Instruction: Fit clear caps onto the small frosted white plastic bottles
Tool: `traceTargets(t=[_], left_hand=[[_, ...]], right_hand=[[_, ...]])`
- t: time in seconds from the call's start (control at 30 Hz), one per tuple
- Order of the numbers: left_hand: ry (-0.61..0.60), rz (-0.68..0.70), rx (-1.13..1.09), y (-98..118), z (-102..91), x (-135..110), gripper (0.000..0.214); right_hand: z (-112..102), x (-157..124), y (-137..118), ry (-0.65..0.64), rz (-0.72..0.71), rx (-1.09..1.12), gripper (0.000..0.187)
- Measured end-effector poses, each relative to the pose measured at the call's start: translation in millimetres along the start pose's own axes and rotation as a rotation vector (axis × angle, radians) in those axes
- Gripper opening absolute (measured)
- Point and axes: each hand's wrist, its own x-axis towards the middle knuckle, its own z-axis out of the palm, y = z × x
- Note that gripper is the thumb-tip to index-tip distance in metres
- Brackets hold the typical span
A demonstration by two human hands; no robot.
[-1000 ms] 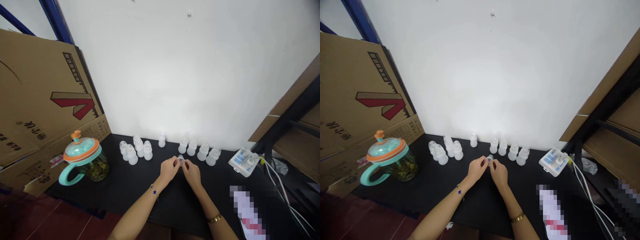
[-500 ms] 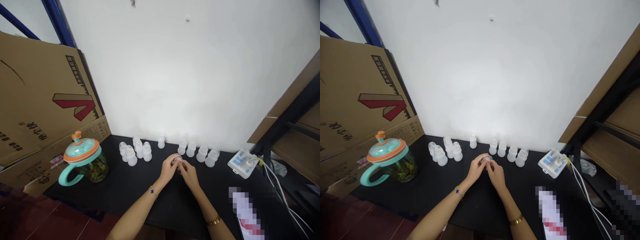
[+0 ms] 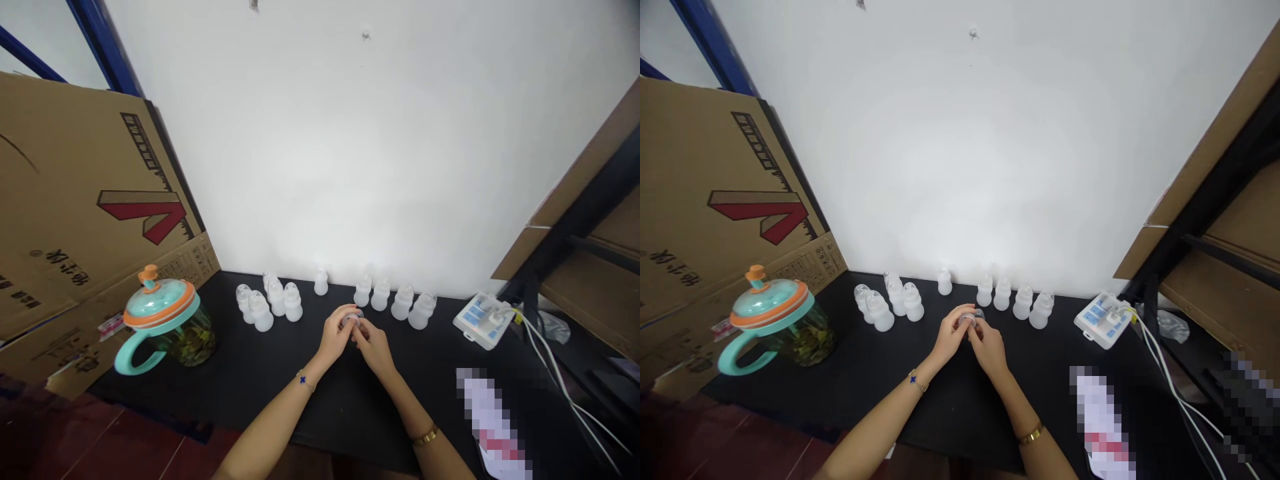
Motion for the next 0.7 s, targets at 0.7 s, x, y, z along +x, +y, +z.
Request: traceTargets(t=[0.7], left_hand=[[-0.022, -0.042, -0.113, -6.4, 0.7, 0.7, 0.030]], right_hand=[[-4.2, 9.2, 3.3, -0.164, 0.460, 0.754, 0.037]])
